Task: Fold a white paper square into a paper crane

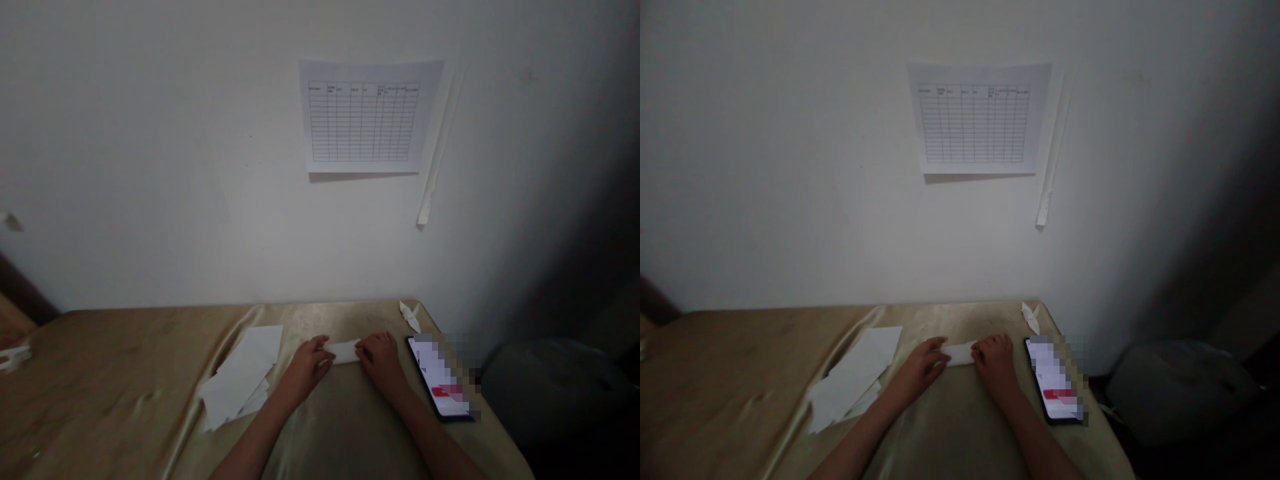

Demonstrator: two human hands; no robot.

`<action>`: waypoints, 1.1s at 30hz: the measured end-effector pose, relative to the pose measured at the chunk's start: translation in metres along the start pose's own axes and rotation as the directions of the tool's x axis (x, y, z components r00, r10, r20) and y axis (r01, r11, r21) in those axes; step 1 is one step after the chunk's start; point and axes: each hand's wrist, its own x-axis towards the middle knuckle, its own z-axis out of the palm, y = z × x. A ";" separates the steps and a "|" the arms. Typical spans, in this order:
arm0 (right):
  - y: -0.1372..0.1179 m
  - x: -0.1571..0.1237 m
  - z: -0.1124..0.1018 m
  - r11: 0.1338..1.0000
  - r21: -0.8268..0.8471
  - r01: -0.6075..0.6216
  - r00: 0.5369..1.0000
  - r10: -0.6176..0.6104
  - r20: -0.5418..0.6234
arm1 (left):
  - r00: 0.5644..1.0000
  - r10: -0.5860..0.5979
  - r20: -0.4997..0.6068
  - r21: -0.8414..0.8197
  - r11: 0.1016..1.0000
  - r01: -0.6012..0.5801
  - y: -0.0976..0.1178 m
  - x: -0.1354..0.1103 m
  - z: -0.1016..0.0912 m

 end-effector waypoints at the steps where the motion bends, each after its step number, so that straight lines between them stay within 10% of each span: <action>1: -0.001 0.000 -0.001 1.000 -0.015 0.005 1.000 -0.005 0.003 | 1.000 0.009 0.000 0.033 0.999 -0.009 0.000 0.000 0.000; 33: -0.009 -0.005 -0.007 0.991 -0.130 0.010 1.000 -0.011 -0.007 | 0.996 -0.060 0.063 0.241 0.970 0.044 0.017 -0.002 -0.013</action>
